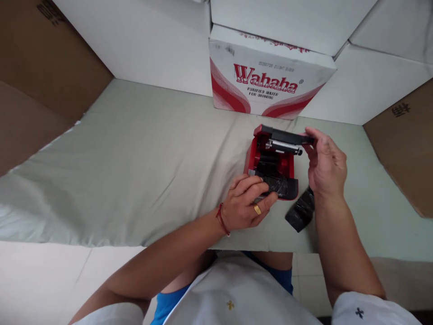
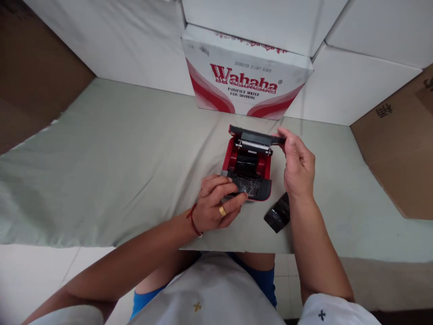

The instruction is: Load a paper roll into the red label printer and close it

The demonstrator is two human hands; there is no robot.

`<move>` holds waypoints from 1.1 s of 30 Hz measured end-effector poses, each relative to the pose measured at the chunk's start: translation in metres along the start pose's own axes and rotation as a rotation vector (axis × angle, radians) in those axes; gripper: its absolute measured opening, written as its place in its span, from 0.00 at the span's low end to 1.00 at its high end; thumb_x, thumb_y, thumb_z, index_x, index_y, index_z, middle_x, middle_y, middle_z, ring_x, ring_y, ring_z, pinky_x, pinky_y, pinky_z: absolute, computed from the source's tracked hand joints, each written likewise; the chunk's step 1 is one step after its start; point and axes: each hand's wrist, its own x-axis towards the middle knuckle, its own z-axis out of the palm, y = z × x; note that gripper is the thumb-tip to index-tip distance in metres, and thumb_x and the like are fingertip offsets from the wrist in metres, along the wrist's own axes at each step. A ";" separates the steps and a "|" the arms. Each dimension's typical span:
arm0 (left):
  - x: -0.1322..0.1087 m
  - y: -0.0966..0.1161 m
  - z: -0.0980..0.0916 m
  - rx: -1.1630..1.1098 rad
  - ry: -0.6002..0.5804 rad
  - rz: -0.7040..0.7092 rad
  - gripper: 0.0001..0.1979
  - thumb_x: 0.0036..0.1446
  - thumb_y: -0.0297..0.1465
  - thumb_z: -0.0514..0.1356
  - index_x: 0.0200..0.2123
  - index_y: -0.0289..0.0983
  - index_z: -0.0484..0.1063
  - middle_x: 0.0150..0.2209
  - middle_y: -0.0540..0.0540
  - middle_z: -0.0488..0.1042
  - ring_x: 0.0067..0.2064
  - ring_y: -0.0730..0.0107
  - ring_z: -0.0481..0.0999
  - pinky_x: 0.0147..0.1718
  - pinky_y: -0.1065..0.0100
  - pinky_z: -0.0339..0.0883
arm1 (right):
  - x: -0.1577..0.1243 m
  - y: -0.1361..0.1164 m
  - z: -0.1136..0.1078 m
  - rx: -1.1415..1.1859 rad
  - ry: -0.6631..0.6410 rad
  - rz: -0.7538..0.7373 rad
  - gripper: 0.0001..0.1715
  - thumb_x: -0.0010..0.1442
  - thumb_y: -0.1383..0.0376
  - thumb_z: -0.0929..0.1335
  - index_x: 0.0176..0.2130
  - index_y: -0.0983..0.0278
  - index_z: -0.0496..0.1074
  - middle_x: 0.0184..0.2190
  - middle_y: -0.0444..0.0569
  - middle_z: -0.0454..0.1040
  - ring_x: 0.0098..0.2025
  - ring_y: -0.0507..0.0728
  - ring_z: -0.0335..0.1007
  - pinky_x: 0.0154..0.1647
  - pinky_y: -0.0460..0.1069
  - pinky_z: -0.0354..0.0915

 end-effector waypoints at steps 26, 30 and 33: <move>0.006 -0.031 -0.004 -0.382 -0.025 -0.468 0.18 0.82 0.40 0.49 0.63 0.43 0.72 0.51 0.42 0.89 0.53 0.58 0.88 0.57 0.49 0.69 | -0.069 0.006 0.000 -0.229 0.007 -0.321 0.21 0.79 0.62 0.65 0.47 0.52 0.88 0.46 0.47 0.90 0.56 0.66 0.87 0.62 0.71 0.77; 0.006 -0.033 -0.002 -0.518 -0.011 -0.552 0.18 0.81 0.42 0.51 0.63 0.43 0.73 0.51 0.42 0.89 0.54 0.56 0.87 0.60 0.48 0.71 | -0.070 0.003 -0.005 -0.274 -0.058 -0.331 0.23 0.79 0.57 0.63 0.51 0.52 0.87 0.49 0.50 0.90 0.57 0.68 0.85 0.62 0.72 0.76; 0.004 -0.035 0.000 -0.656 0.000 -0.553 0.17 0.79 0.40 0.56 0.66 0.44 0.69 0.52 0.43 0.87 0.58 0.59 0.86 0.63 0.51 0.73 | -0.077 0.000 -0.008 -0.317 -0.165 -0.413 0.27 0.79 0.50 0.60 0.56 0.49 0.86 0.52 0.50 0.88 0.59 0.70 0.81 0.64 0.74 0.72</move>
